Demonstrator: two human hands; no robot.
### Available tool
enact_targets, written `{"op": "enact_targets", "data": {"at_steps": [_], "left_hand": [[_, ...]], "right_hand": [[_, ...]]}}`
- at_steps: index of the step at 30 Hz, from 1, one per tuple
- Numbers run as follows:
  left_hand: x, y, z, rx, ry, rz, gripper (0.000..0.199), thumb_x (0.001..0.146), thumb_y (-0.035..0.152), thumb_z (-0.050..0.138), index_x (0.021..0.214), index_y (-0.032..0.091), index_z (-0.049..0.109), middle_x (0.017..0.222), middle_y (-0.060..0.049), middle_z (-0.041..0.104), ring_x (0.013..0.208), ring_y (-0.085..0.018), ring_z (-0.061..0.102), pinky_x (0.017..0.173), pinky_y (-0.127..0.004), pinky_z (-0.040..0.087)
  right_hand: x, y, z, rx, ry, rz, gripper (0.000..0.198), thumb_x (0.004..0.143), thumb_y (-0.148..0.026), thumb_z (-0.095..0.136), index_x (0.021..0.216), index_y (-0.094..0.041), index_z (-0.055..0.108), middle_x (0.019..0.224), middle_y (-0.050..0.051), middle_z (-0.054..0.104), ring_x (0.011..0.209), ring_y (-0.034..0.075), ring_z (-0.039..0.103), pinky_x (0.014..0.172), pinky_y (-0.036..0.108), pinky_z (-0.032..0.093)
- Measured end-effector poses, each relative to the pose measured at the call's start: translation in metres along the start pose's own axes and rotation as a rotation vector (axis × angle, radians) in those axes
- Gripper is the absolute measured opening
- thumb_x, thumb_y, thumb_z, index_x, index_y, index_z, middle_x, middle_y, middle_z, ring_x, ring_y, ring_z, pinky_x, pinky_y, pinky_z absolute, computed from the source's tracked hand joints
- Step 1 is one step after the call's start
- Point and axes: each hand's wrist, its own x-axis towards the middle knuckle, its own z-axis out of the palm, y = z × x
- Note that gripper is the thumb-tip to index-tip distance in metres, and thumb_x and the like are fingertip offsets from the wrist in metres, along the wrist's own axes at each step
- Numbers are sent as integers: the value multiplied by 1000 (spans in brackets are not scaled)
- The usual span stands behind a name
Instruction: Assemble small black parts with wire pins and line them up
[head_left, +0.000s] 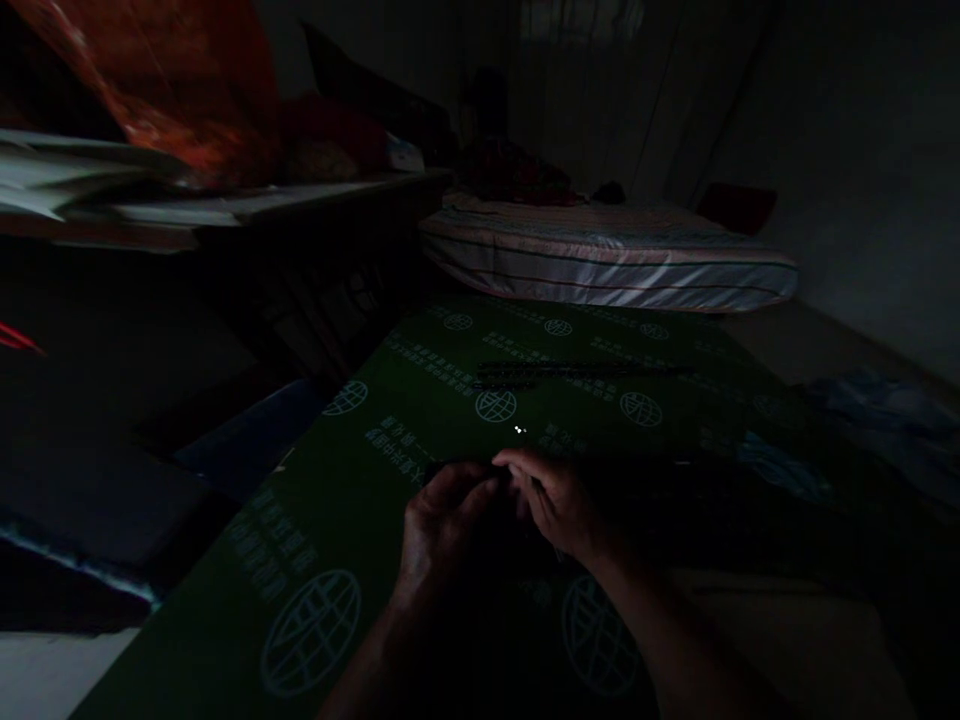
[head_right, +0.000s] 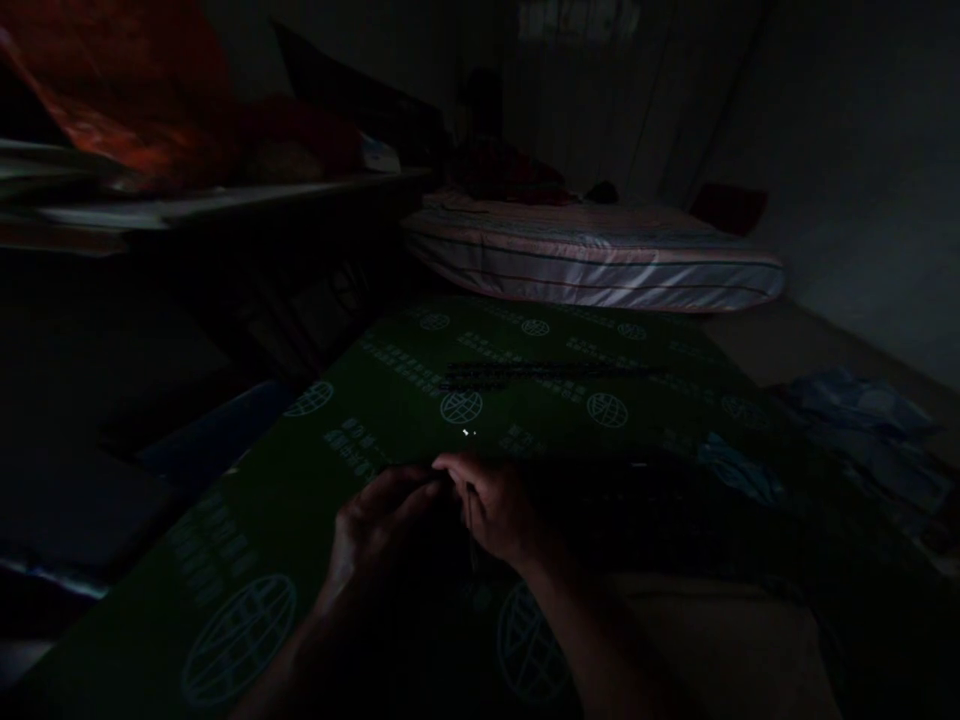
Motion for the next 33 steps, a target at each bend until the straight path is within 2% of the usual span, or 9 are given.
{"op": "enact_targets", "data": {"at_steps": [3, 6, 9, 13, 17, 20, 24, 29, 33], "left_hand": [[1, -2, -2, -56, -7, -20, 23, 63, 31, 73, 79, 17, 65, 75, -1, 68, 71, -16, 63, 61, -22, 51], [1, 0, -2, -111, 11, -56, 23, 62, 29, 74, 78, 16, 65, 75, -1, 67, 70, -15, 62, 60, -21, 50], [0, 4, -1, -141, 23, -77, 21, 62, 26, 74, 77, 16, 64, 74, 0, 66, 68, -14, 61, 59, -20, 49], [0, 4, -2, -149, -3, -60, 18, 61, 24, 75, 74, 17, 65, 73, 2, 65, 69, -11, 60, 62, -17, 48], [-1, 6, -2, -165, -22, -112, 20, 61, 24, 75, 75, 16, 64, 73, 1, 66, 68, -13, 61, 62, -19, 50], [-2, 10, -1, -185, -5, -137, 26, 61, 25, 75, 82, 16, 62, 79, -1, 68, 74, -16, 64, 65, -22, 52], [-3, 10, -1, -118, 3, -120, 31, 65, 26, 71, 93, 17, 61, 86, -3, 71, 83, -17, 65, 71, -23, 51], [-2, 1, -3, 16, -74, -44, 21, 69, 28, 68, 88, 18, 63, 85, -2, 71, 79, -16, 65, 69, -23, 51], [-2, 1, -4, 117, -96, 15, 16, 72, 28, 65, 85, 18, 64, 84, -1, 70, 79, -16, 65, 69, -23, 51]], "right_hand": [[-1, 1, 2, -133, 1, -147, 29, 85, -14, 40, 103, -21, 62, 85, 3, 66, 75, 13, 61, 72, 25, 49], [-1, 2, 5, -195, 2, -191, 29, 82, -12, 45, 106, -20, 61, 94, 6, 67, 84, 15, 62, 77, 25, 49], [-2, 4, 7, -249, 4, -209, 31, 81, -12, 48, 109, -19, 60, 98, 8, 67, 87, 17, 63, 79, 27, 50], [-2, 4, 9, -296, 5, -196, 27, 82, -16, 50, 106, -20, 61, 94, 7, 68, 83, 16, 63, 75, 26, 51], [0, 2, 7, -284, 2, -196, 25, 82, -15, 50, 103, -20, 63, 90, 6, 69, 81, 15, 64, 73, 24, 50], [6, 7, -2, -302, -10, -141, 26, 79, -13, 52, 101, -22, 64, 91, 5, 70, 80, 14, 65, 72, 23, 50], [28, 30, -28, -467, 81, 31, 20, 75, -20, 62, 94, -23, 67, 80, 3, 71, 70, 15, 65, 65, 25, 48], [59, 67, -60, -714, 61, 232, 21, 72, -23, 65, 92, -22, 69, 77, 4, 72, 69, 18, 65, 63, 27, 47], [74, 87, -67, -820, -1, 334, 23, 73, -26, 64, 96, -25, 69, 83, 4, 72, 76, 19, 66, 65, 27, 47]]}}
